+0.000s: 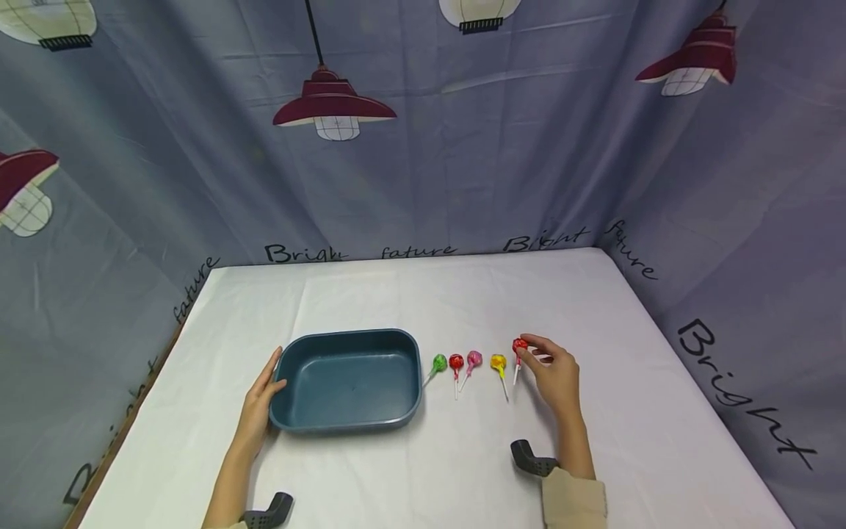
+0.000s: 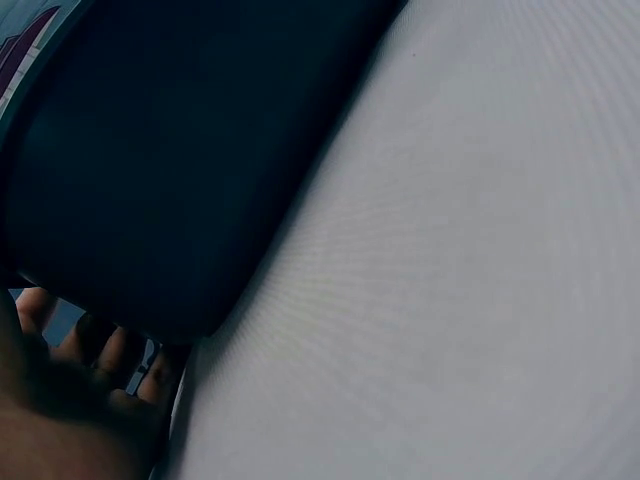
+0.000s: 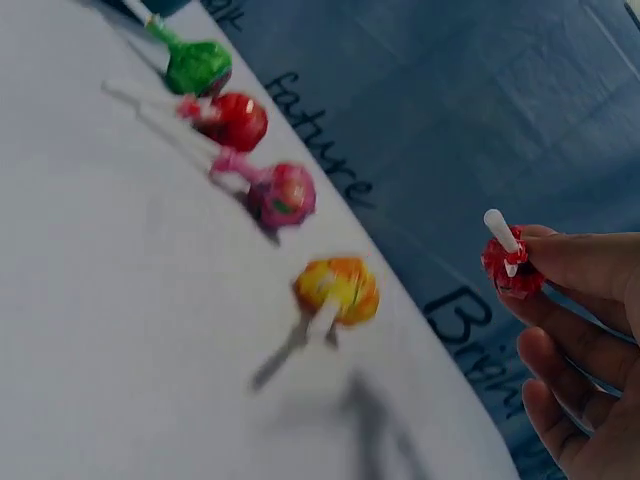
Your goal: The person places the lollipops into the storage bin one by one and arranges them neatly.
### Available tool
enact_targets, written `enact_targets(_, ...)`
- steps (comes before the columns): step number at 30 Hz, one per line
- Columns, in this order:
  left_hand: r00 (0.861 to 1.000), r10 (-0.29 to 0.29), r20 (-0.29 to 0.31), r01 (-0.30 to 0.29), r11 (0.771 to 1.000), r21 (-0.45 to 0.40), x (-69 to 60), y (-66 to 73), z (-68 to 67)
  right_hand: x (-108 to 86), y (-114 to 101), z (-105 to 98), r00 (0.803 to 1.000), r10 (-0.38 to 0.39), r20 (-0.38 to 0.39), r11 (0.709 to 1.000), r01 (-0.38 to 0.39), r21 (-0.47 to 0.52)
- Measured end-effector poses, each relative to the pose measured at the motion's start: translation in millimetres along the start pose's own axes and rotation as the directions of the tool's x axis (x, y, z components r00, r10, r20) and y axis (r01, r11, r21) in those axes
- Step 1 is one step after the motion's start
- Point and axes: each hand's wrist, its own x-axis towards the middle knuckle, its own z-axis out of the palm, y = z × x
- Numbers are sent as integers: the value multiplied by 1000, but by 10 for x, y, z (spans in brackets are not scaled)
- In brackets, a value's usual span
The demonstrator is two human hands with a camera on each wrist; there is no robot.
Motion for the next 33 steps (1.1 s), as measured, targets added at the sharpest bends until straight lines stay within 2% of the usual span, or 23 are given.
enact_targets(4, 1000, 0, 9, 0, 1000, -29, -33, 98, 13, 124, -34, 161, 997, -72, 5, 996, 72, 57)
enact_targets(8, 1000, -7, 14, 7, 1000, -28, -82, 215, 27, 189, -216, 349, 989, -146, 12, 984, 144, 110)
enact_targets(10, 1000, -7, 17, 7, 1000, -16, -91, 246, 31, 174, -437, 389, 982, -186, 26, 974, 181, 137)
enact_targets(13, 1000, 2, 26, -2, 1000, -7, -84, 244, 31, 84, -983, 323, 971, -227, 73, 953, 206, 222)
enact_targets(15, 999, 10, 31, -10, 1000, -17, -66, 202, 23, 7, -1340, 269, 964, -244, 102, 937, 208, 282)
enact_targets(17, 999, 14, 32, -14, 1000, -13, -48, 136, 7, -49, -1591, 252, 956, -268, 118, 916, 216, 337)
enact_targets(18, 999, 13, 32, -13, 1000, -9, -39, 100, -3, -70, -1661, 267, 953, -280, 119, 910, 224, 348)
enact_targets(20, 999, 9, 35, -9, 1000, 0, -24, 29, -21, -33, -1475, 494, 940, -317, 124, 875, 239, 421)
enact_targets(22, 999, 7, 36, -8, 1000, 20, -14, -20, -37, -53, -1539, 547, 935, -331, 130, 863, 244, 441)
enact_targets(25, 999, 12, 42, -14, 999, 32, 1, -49, -53, -62, -1626, 622, 930, -334, 153, 862, 235, 449)
enact_targets(27, 999, 20, 46, -22, 999, 36, 14, -51, -60, -123, -1948, 497, 934, -309, 178, 888, 217, 405)
enact_targets(33, 998, 22, 52, -24, 999, 40, 20, -52, -64, -138, -2099, 626, 924, -287, 253, 903, 173, 392)
